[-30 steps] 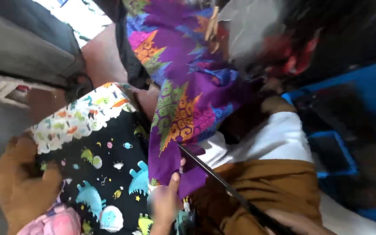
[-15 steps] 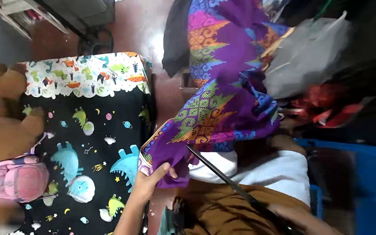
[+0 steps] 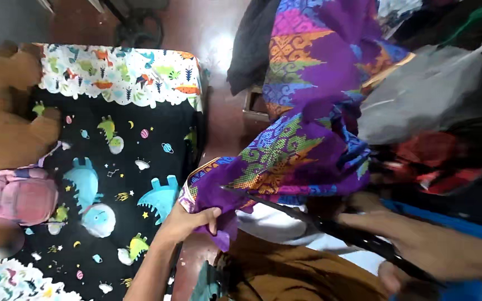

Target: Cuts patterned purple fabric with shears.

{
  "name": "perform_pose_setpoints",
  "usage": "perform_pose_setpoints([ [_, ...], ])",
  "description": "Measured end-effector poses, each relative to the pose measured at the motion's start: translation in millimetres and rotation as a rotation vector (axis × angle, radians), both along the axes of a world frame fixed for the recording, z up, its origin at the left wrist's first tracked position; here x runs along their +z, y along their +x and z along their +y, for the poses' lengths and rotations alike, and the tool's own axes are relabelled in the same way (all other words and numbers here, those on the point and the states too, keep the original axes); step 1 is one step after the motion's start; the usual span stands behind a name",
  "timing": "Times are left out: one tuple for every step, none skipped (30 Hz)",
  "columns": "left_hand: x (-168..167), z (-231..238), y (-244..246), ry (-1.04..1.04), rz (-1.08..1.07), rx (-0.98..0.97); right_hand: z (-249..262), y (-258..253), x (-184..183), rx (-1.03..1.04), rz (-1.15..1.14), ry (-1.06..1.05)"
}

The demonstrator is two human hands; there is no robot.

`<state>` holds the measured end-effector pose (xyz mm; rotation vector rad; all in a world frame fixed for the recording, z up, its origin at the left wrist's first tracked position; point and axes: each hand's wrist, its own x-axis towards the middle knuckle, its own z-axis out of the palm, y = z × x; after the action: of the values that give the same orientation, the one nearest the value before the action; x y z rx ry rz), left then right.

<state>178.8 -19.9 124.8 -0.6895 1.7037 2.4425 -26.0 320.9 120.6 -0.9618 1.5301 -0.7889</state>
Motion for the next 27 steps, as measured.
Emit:
perform_pose_setpoints([
  [0.0, -0.6, 0.0, 0.005, 0.011, 0.000, -1.8, -3.2, 0.5, 0.014, 0.035, -0.006],
  [0.0, -1.5, 0.2, 0.004, 0.012, 0.000, -2.4, -5.7, 0.7, 0.021, 0.069, -0.027],
  [-0.1, -2.1, 0.1, 0.005, 0.012, 0.001, -1.9, -7.3, 0.4, 0.023, 0.105, -0.056],
  [-0.1, -2.3, -0.1, 0.012, 0.012, 0.006, -0.8, -8.3, 0.1, 0.019, 0.133, -0.079],
  [-0.7, -2.6, 0.1, 0.010, 0.015, 0.007, 0.6, -8.4, -0.8, 0.013, 0.159, -0.100],
  [-1.0, -2.8, 0.3, 0.009, 0.018, 0.009, 1.9, -7.6, -1.7, 0.004, 0.182, -0.121],
  [-1.3, -2.8, 0.3, 0.010, 0.026, 0.008, 3.0, -6.2, -2.2, -0.009, 0.197, -0.140],
  [-1.2, -2.7, 0.3, 0.000, 0.026, 0.008, 3.9, -4.5, -1.9, -0.022, 0.210, -0.154],
  [-0.7, -2.3, 0.0, -0.003, 0.026, 0.010, 4.9, -2.5, -1.6, -0.039, 0.217, -0.168],
  [0.2, -1.8, 0.1, 0.001, 0.031, 0.007, 5.9, -0.1, -0.7, -0.055, 0.218, -0.178],
  [1.4, -1.3, 0.8, -0.003, 0.039, -0.001, 6.7, 2.0, 0.2, -0.066, 0.216, -0.182],
  [2.7, -0.5, 1.3, 0.000, 0.045, -0.005, 7.5, 3.9, 0.9, -0.069, 0.213, -0.186],
  [3.8, 0.4, 1.7, 0.007, 0.055, -0.008, 8.0, 5.9, 1.7, -0.072, 0.208, -0.191],
  [4.2, 0.8, 2.3, 0.007, 0.067, -0.017, 8.4, 8.3, 2.3, -0.078, 0.204, -0.198],
  [4.5, 1.1, 2.7, 0.012, 0.077, -0.026, 8.7, 10.8, 2.8, -0.086, 0.204, -0.202],
  [5.2, 1.9, 3.0, 0.013, 0.083, -0.032, 9.1, 13.4, 3.2, -0.092, 0.212, -0.209],
  [5.6, 2.7, 3.9, 0.008, 0.090, -0.040, 9.6, 16.1, 3.8, -0.100, 0.221, -0.218],
  [6.2, 4.1, 4.9, 0.007, 0.093, -0.039, 10.5, 18.9, 4.5, -0.108, 0.230, -0.225],
  [7.5, 6.9, 5.9, 0.008, 0.087, -0.024, 12.2, 22.9, 5.0, -0.121, 0.233, -0.233],
  [8.2, 10.9, 7.2, 0.007, 0.076, 0.000, 14.6, 28.8, 5.7, -0.141, 0.224, -0.232],
  [8.5, 16.5, 8.2, 0.005, 0.066, 0.029, 17.6, 36.3, 6.6, -0.167, 0.196, -0.224],
  [8.4, 23.6, 9.3, 0.002, 0.062, 0.056, 21.0, 45.9, 8.3, -0.196, 0.155, -0.209],
  [6.6, 30.2, 10.4, 0.004, 0.080, 0.063, 24.4, 57.4, 10.9, -0.227, 0.112, -0.189],
  [4.0, 36.5, 11.2, 0.017, 0.110, 0.067, 27.5, 69.9, 14.3, -0.256, 0.066, -0.159],
  [1.5, 42.2, 11.7, 0.032, 0.137, 0.067, 30.3, 82.8, 18.5, -0.287, 0.014, -0.120],
  [-0.5, 47.9, 12.4, 0.040, 0.158, 0.067, 32.8, 95.9, 22.1, -0.324, -0.042, -0.084],
  [-1.6, 53.9, 12.6, 0.054, 0.170, 0.078, 34.4, 109.4, 24.9, -0.363, -0.087, -0.058],
])
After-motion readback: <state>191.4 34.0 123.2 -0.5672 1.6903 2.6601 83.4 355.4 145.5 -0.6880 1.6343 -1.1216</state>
